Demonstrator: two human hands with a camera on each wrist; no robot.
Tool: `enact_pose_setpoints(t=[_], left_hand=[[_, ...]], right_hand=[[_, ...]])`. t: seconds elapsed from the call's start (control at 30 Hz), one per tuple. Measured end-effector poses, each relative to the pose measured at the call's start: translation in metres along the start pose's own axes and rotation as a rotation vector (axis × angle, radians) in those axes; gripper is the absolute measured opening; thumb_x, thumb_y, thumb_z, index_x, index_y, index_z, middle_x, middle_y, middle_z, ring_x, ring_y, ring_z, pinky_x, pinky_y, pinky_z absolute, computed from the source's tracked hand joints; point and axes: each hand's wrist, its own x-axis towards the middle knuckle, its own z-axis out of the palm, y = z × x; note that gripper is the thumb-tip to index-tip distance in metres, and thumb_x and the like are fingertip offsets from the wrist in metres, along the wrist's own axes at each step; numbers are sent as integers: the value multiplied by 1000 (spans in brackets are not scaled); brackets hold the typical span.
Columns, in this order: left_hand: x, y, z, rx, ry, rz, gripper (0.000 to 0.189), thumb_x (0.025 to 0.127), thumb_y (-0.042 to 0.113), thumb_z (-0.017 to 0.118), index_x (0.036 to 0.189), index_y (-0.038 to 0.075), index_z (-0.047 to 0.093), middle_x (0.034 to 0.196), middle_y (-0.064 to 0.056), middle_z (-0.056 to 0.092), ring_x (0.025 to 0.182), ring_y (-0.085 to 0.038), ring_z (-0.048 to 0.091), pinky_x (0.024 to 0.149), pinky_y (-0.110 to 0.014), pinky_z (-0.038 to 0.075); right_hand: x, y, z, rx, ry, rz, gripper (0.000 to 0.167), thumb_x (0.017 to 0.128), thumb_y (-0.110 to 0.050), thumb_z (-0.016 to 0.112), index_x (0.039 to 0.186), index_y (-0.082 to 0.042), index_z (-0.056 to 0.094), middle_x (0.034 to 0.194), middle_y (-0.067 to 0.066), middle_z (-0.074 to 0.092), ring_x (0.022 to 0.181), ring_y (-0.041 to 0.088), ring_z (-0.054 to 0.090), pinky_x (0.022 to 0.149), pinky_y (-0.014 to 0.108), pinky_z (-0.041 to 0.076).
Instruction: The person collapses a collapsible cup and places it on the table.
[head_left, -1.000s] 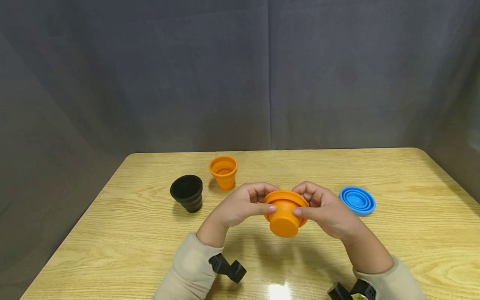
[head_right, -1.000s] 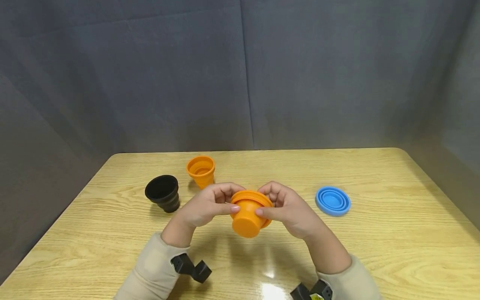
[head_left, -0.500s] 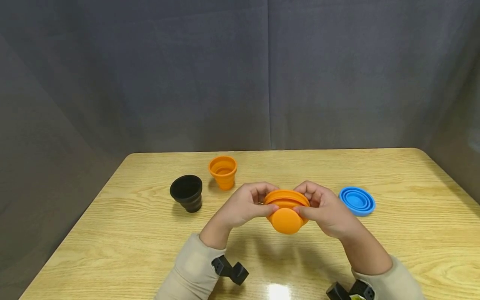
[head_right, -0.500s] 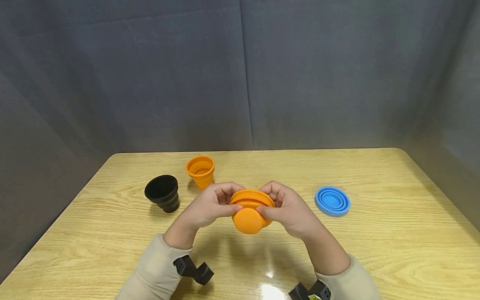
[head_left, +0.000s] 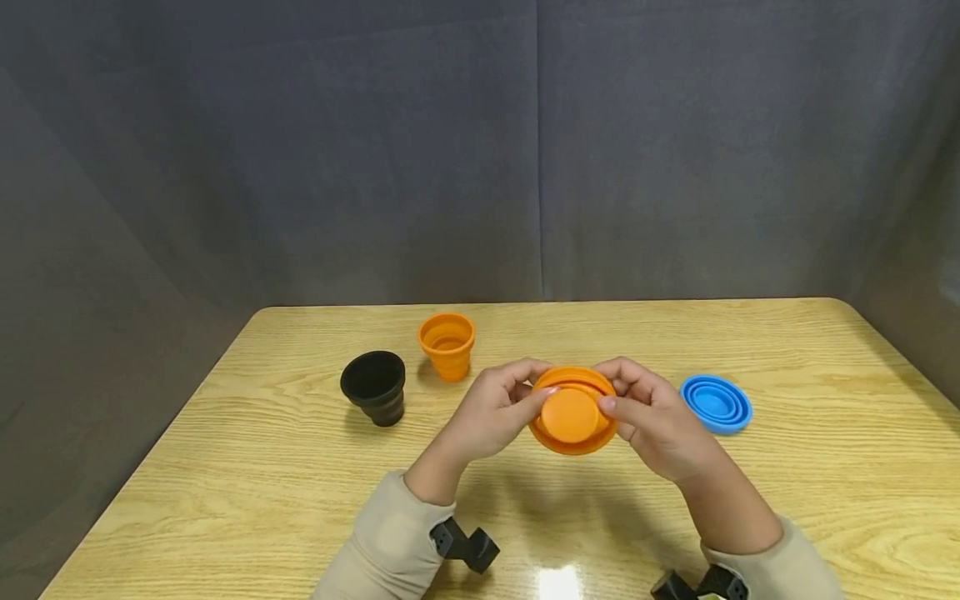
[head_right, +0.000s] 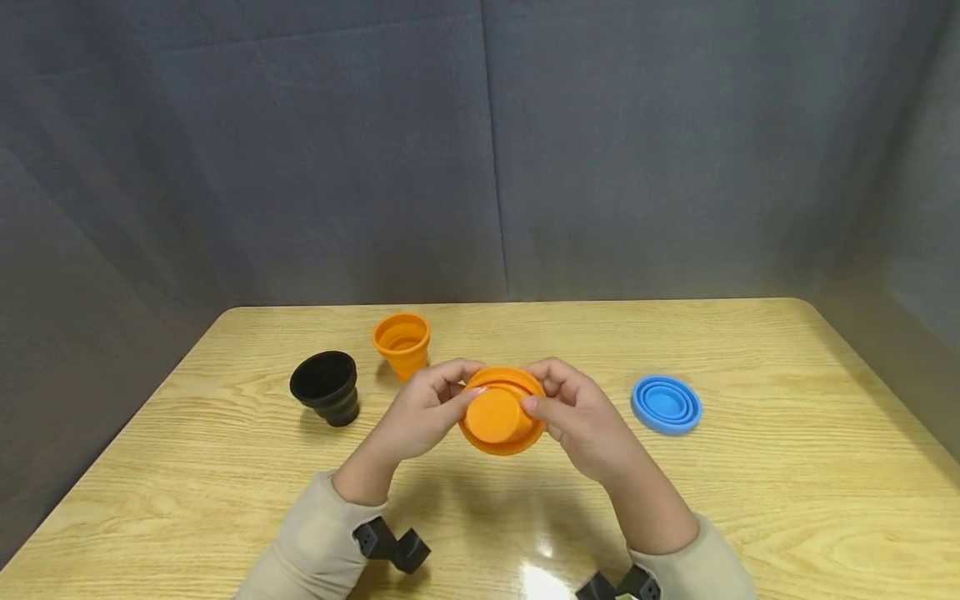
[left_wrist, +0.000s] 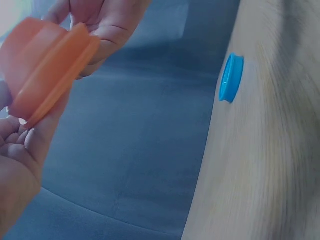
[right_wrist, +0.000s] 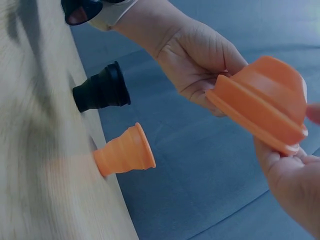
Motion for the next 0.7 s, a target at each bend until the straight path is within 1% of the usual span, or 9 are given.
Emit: enact_pose_setpoints(t=[0.07, 0.13, 0.23, 0.27, 0.37, 0.6, 0.7], left_hand=[[0, 9, 1, 30, 26, 4, 21, 86, 5, 50, 104, -5, 55, 82, -13, 56, 58, -8, 50, 51, -20, 43], [0, 19, 1, 55, 50, -3, 21, 86, 3, 50, 104, -7, 55, 81, -14, 56, 56, -7, 49, 50, -19, 42], [-1, 34, 2, 82, 75, -24, 20, 86, 0, 49, 103, -10, 55, 80, -16, 56, 54, -5, 46, 49, -18, 41], [-1, 35, 2, 88, 80, -28, 20, 86, 0, 49, 103, -9, 55, 80, -16, 56, 54, -5, 46, 49, -18, 41], [-1, 33, 2, 92, 80, -29, 19, 86, 0, 50, 101, -9, 56, 80, -15, 55, 53, -5, 45, 49, -19, 42], [3, 8, 1, 81, 84, -26, 21, 86, 6, 51, 103, -5, 57, 78, -11, 55, 52, -9, 44, 47, -19, 39], [3, 5, 0, 88, 85, -16, 21, 86, 7, 51, 103, -3, 57, 78, -10, 55, 52, -9, 45, 47, -19, 40]], right_hand=[[0, 0, -2, 85, -51, -5, 27, 87, 8, 37, 111, -1, 45, 97, 7, 51, 87, 16, 53, 78, 27, 45], [1, -1, -4, 142, -97, -4, 31, 85, 11, 38, 115, 1, 41, 102, 9, 51, 90, 18, 52, 80, 27, 44], [1, -2, -4, 183, -113, 17, 35, 82, 15, 40, 115, 2, 38, 104, 11, 50, 93, 19, 52, 81, 28, 44], [1, -2, -4, 187, -114, 18, 37, 82, 16, 41, 115, 3, 37, 104, 11, 50, 93, 19, 53, 81, 28, 44], [2, -2, -2, 182, -98, 26, 36, 81, 17, 43, 114, 2, 38, 103, 11, 51, 91, 18, 53, 80, 27, 44], [2, -1, -1, 157, -77, 35, 31, 82, 15, 43, 110, 2, 39, 100, 10, 53, 88, 16, 54, 79, 26, 45], [3, -1, 0, 141, -55, 46, 31, 81, 15, 44, 109, 1, 39, 99, 10, 54, 87, 16, 54, 78, 27, 45]])
